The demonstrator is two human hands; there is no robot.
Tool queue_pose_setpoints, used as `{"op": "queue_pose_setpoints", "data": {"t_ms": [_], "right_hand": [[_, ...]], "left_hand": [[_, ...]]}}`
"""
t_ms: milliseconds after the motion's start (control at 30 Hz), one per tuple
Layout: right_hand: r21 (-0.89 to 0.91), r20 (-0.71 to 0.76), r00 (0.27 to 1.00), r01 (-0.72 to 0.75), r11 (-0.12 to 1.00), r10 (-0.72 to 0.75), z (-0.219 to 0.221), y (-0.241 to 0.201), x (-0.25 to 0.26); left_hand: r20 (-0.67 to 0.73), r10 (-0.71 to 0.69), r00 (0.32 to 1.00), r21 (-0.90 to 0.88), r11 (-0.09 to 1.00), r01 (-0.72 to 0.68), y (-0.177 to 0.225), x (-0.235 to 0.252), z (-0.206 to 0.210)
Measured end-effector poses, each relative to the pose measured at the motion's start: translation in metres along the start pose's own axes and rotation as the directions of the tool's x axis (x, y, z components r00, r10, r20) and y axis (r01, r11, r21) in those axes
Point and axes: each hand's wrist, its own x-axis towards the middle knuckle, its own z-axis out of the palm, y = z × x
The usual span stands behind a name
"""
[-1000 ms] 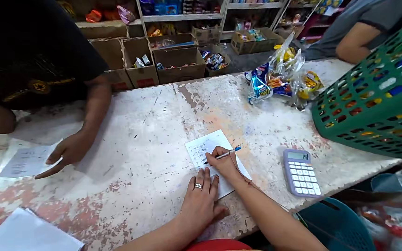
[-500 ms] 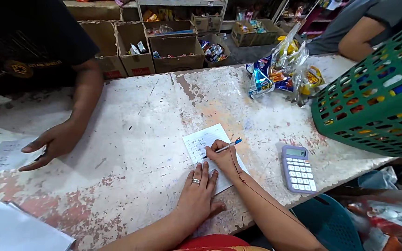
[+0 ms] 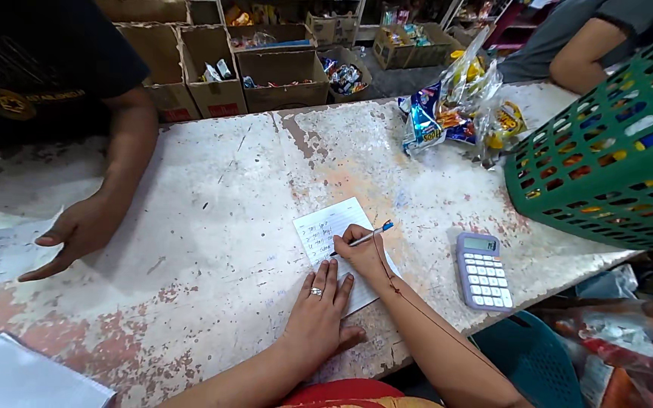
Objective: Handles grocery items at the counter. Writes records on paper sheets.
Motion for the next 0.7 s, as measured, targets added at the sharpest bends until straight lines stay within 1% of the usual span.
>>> {"op": "queue_pose_setpoints", "data": {"t_ms": [67,233,433,533,633,700], "right_hand": [[-0.026,0.011,1.0,-0.002,1.0,0.003,-0.001,0.001,0.001],[-0.02,-0.016,1.0,0.006,1.0,-0.006,0.0,0.003,0.001],[-0.006,-0.077,0.996,0.04,0.999,-0.041,0.004,0.009,-0.001],[-0.016,-0.071,0.996,0.045,0.999,-0.046,0.004,0.011,0.0],[-0.021,-0.042,0.999,0.017,1.0,-0.018,0.001,0.005,-0.002],[-0.006,-0.049,0.999,0.009,1.0,-0.009,0.0,0.003,-0.003]], "left_hand": [[0.001,-0.004,1.0,0.003,1.0,0.004,0.0,0.001,0.0],[0.012,-0.004,1.0,-0.028,1.0,0.005,-0.001,0.001,-0.001],[-0.001,0.001,1.0,-0.01,1.0,-0.001,-0.001,0.0,0.0],[0.002,0.002,1.0,-0.012,1.0,-0.002,-0.001,0.0,0.0],[0.006,0.002,1.0,-0.003,1.0,-0.002,-0.001,0.0,-0.001],[0.02,-0.001,1.0,-0.002,1.0,0.001,-0.001,0.0,-0.001]]}}
